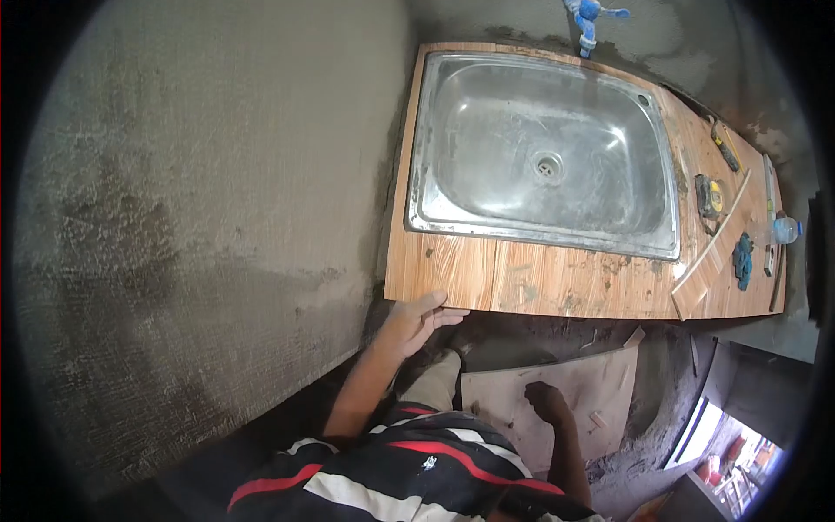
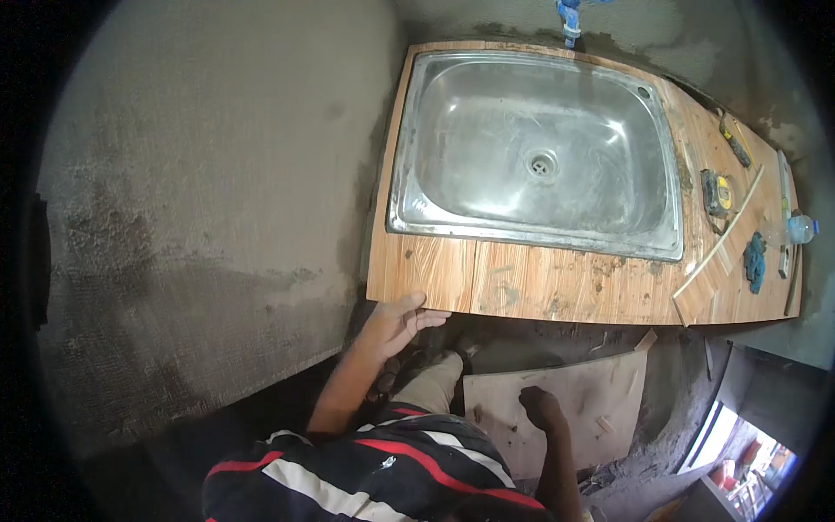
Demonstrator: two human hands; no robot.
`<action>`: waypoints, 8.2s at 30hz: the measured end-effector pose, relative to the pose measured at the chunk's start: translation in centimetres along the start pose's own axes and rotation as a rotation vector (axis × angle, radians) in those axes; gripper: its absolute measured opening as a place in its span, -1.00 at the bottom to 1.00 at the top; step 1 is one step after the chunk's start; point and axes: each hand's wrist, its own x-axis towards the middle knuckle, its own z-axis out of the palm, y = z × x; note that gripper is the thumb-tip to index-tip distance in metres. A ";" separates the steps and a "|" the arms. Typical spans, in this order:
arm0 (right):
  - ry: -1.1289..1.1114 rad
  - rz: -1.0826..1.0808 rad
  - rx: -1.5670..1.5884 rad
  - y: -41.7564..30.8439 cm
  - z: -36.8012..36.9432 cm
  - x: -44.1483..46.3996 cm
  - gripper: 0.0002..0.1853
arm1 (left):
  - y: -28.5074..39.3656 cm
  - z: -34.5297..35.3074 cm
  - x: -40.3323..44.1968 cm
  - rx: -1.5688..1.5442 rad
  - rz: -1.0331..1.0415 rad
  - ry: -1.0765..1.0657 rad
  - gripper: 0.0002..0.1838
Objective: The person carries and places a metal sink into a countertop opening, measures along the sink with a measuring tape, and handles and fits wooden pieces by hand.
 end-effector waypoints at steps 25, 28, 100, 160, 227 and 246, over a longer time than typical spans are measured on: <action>-0.014 0.228 0.905 -16.1 -15.6 13.7 -0.66 | 0.3 0.9 -0.8 0.005 0.038 0.044 -0.48; -0.041 0.249 1.023 -17.3 -16.7 15.0 -0.63 | 0.7 1.1 -1.0 0.013 0.058 0.019 -0.49; 0.818 0.480 1.200 -19.5 9.9 -38.9 -0.65 | -29.4 12.9 -25.6 0.877 -0.522 -0.663 -0.60; 0.251 1.075 0.352 30.8 36.5 -42.1 -0.42 | -84.4 -6.5 -0.9 1.907 -0.255 0.190 -0.46; 0.196 0.927 0.406 8.9 34.0 -57.0 -0.62 | -52.0 -24.4 -44.1 1.609 -0.353 0.576 -0.49; 0.396 1.055 0.334 1.4 35.8 -60.7 -0.51 | -33.5 -17.2 -19.4 1.753 0.346 0.219 -0.67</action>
